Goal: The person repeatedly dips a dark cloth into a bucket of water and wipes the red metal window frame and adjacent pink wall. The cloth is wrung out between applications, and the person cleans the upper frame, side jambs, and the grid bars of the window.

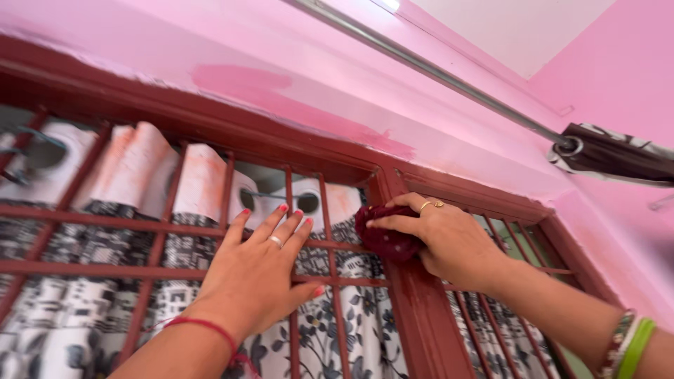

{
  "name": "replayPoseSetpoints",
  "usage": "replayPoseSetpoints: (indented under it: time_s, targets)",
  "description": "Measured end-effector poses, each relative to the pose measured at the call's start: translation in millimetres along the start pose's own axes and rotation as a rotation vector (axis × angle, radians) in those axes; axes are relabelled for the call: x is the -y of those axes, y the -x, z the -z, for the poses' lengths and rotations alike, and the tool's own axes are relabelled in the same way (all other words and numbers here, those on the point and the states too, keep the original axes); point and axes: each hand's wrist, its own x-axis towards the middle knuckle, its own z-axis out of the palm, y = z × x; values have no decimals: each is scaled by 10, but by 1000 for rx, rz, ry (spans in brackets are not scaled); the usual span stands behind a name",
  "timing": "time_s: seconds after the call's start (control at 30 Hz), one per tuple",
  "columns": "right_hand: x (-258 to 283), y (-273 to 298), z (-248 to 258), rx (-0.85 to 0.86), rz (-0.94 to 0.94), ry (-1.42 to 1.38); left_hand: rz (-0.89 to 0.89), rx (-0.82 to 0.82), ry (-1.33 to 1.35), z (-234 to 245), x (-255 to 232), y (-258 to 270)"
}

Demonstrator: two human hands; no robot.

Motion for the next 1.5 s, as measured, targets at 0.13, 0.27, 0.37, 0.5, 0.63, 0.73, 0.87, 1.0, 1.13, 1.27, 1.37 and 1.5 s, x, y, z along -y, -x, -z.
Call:
replayPoseSetpoints:
  time_s: [0.13, 0.27, 0.37, 0.5, 0.63, 0.73, 0.87, 1.0, 1.13, 1.27, 1.37, 1.5]
  targets:
    - [417, -273, -295, -232, 45, -151, -95, -267, 15, -87, 404, 168]
    - [870, -675, -609, -352, -135, -361, -139, -303, -32, -97, 757, 342]
    - [849, -1031, -589, -432, -183, -181, -69, -153, -59, -63, 916, 368]
    - [677, -1025, -541, -385, -138, -268, -244, -698, -311, -87, 912, 446]
    - [498, -509, -581, -147, -49, -333, -109, -373, -204, 73, 850, 464]
    - [390, -471, -497, -18, -84, -398, 130, 120, -87, 335, 725, 371]
    - [617, -845, -449, -276, -79, -409, 281, 333, -96, 658, 524, 347]
    - [896, -1176, -463, -276, -226, -348, 348, 358, -127, 820, 407, 369]
    - [811, -977, -434, 45, -101, -267, 344, 437, -140, 917, 453, 430]
    - [573, -836, -282, 18, 124, -415, 252, 440, -150, 992, 586, 565]
    - [784, -832, -254, -97, -34, -454, 198, 441, -189, 953, 737, 779]
    - [1449, -997, -334, -222, 102, -517, 202, 570, -233, 898, 1112, 1037]
